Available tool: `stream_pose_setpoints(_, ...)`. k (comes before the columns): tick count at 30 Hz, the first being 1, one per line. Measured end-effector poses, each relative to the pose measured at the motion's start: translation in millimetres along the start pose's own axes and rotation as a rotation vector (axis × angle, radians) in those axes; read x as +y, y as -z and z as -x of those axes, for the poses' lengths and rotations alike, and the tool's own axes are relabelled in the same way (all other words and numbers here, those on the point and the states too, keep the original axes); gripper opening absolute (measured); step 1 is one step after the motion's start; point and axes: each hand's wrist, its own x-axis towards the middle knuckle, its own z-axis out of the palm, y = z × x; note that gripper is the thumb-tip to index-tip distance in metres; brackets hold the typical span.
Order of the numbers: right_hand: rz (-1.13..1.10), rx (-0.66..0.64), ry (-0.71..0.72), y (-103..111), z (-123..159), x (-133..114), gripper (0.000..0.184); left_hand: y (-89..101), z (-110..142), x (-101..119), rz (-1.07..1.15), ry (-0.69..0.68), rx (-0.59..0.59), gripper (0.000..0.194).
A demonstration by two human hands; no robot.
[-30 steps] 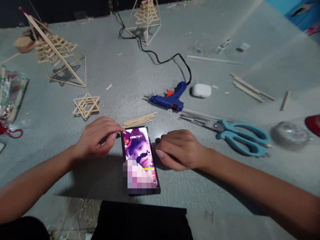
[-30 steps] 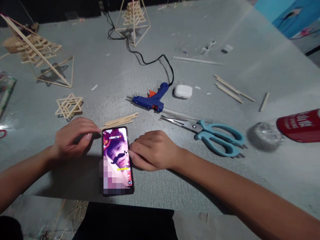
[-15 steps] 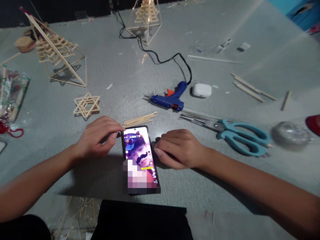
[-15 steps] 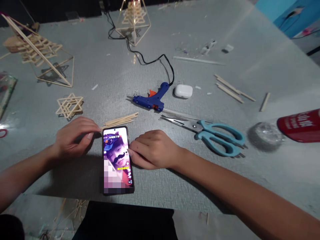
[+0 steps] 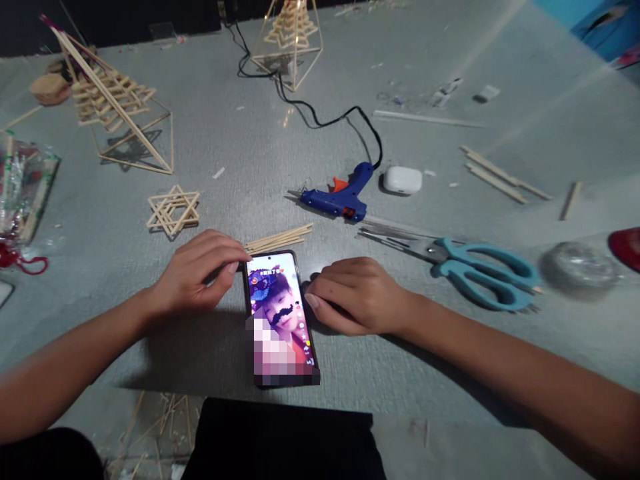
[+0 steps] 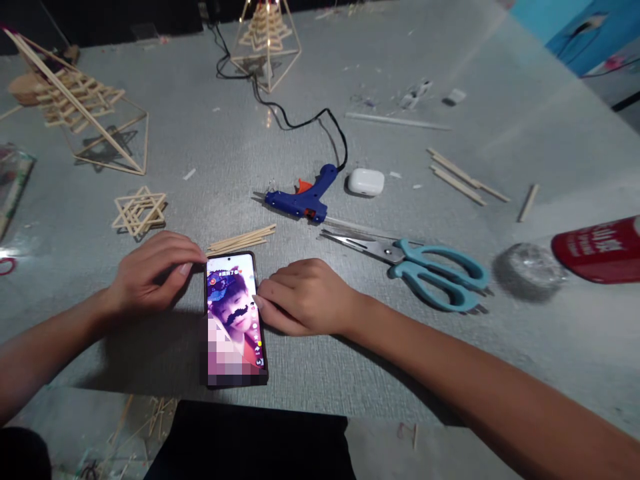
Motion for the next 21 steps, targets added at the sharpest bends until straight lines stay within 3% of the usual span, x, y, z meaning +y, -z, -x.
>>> stream_pose_setpoints(21,-0.013,0.000,-0.003,0.3,-0.7,0.1,0.030,0.3,0.6,-0.4,0.019,0.001,-0.015,0.028)
